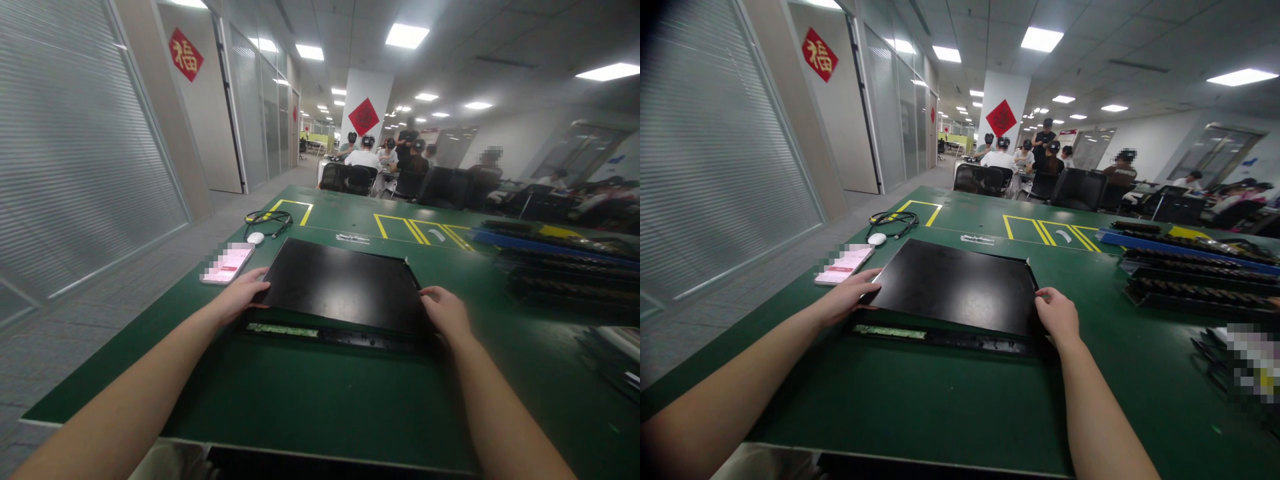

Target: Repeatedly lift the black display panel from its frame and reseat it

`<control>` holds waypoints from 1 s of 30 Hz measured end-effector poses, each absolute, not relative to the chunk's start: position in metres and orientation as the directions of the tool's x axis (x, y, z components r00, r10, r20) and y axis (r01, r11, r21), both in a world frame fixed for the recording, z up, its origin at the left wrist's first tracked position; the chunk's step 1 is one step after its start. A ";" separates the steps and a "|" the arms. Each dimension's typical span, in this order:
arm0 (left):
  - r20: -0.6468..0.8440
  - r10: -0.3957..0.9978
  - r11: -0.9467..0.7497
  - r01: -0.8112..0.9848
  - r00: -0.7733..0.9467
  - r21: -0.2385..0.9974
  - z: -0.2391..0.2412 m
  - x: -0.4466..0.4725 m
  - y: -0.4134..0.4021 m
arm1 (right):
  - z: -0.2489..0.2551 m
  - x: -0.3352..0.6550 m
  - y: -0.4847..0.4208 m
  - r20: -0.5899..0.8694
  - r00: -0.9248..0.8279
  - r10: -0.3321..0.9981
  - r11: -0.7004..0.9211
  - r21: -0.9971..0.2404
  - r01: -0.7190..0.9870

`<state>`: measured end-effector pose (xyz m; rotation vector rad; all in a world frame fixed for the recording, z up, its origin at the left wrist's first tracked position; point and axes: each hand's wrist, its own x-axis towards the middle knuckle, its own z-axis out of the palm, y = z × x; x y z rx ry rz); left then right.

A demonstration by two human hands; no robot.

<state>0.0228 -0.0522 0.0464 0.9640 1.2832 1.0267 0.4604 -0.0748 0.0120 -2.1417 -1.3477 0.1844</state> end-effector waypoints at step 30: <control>-0.249 0.967 0.251 -0.023 0.044 0.968 0.039 0.015 -0.046 | 0.009 0.466 -0.072 0.179 0.446 0.877 -0.308 -0.503 0.807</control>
